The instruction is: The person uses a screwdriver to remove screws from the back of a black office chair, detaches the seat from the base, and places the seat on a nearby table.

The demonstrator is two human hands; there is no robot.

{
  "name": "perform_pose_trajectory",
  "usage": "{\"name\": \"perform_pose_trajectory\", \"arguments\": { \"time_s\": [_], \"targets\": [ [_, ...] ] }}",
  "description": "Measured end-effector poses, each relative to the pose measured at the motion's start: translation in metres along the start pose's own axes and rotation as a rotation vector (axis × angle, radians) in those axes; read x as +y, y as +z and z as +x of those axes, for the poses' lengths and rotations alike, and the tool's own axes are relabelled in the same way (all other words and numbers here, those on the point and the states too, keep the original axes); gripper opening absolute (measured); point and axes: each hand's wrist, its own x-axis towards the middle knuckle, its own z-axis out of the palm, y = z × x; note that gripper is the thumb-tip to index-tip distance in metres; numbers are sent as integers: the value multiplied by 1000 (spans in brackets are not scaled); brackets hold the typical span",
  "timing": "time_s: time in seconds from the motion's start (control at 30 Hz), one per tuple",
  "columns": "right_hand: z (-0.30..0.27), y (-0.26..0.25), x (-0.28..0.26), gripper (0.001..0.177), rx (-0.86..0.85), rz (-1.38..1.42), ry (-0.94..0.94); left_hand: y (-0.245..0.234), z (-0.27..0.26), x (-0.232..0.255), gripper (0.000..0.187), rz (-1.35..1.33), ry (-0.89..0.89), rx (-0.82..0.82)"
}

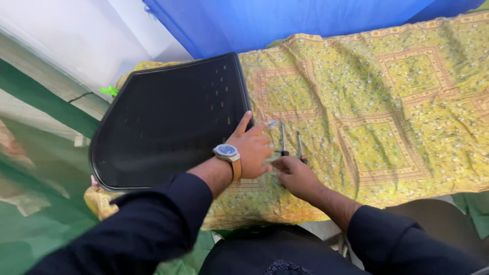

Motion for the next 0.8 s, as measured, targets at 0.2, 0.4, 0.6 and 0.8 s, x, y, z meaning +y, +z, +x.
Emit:
{"name": "perform_pose_trajectory", "arguments": {
  "time_s": [0.2,0.4,0.6,0.8],
  "targets": [
    [-27,-27,2,29,70,-328,-25,10,21,-2,19,412,145,-229],
    [-36,-31,-9,24,44,-426,-249,0,12,-12,11,352,129,-192],
    [-27,-33,-6,22,71,-414,-350,-43,-13,-16,22,250,87,-136],
    [-5,-21,-10,24,85,-510,-365,-70,-25,-20,18,260,103,-96]
  ]
}}
